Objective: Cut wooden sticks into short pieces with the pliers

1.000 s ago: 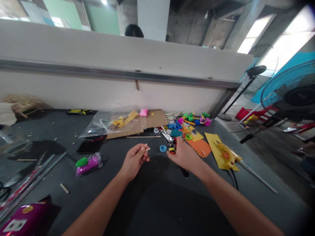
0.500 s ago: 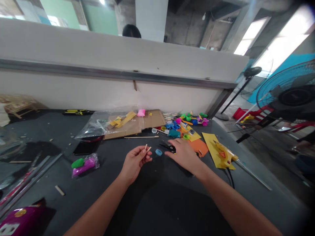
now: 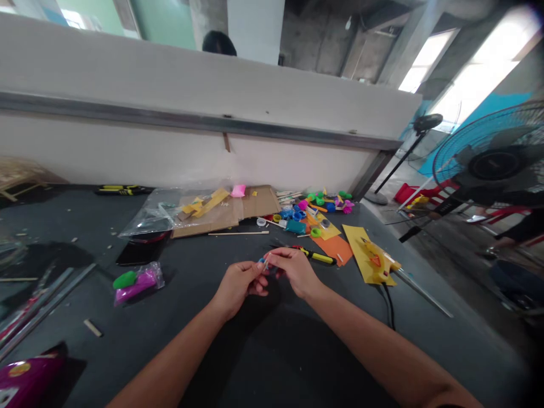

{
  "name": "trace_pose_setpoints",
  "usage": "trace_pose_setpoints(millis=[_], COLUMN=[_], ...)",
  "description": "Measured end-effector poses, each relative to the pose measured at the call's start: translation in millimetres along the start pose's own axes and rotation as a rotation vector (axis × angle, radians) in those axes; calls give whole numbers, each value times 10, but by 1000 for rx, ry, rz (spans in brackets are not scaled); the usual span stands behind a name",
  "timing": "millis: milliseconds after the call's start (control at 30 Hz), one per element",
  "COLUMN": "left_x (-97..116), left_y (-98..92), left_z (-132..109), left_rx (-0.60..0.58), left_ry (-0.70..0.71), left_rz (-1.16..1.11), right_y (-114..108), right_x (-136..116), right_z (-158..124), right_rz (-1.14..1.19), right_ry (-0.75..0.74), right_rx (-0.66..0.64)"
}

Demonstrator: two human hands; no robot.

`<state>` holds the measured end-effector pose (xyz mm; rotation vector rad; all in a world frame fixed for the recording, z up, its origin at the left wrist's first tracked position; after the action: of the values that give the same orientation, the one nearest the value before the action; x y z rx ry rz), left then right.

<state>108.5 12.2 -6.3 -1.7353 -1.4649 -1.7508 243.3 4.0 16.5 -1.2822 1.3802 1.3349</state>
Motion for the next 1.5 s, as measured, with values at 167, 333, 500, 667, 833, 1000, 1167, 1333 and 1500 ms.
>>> trace_pose_setpoints(millis=[167,333,500,667,833,1000,1167,1333,1500], left_x=[45,25,51,111,111,102,136,187,195], left_y=[53,47,9,17,16,17,14,-21,-50], left_z=[-33,-26,-19,-47,-44,-25,-41,-70,-46], left_rx=[-77,-54,55,84,53,11,55,152,112], left_ry=[63,96,150,201,209,209,284,338,294], left_rz=[-141,-60,132,267,271,282,376,525,544], right_y=[-7,34,108,113,74,88,79,68,93], right_x=[37,41,82,33,-127,-205,-206,-160,-133], right_z=[22,1,-27,-48,-101,-148,-142,-125,-103], right_rz=[232,286,312,175,-187,-367,-463,-540,-526], right_ry=[74,78,121,32,-158,-253,-305,-366,-359], right_rx=[17,14,-10,-6,101,120,110,75,76])
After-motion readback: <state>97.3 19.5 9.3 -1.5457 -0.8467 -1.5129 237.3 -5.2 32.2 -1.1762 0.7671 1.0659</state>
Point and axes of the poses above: each hand's wrist, its own z-axis towards the middle knuckle, its own y-axis out of the palm, x = y × z, the point moved 4 cm from there along z, towards the middle knuckle, and after that the axes turned 7 degrees about -x, right-handed, at the moved point
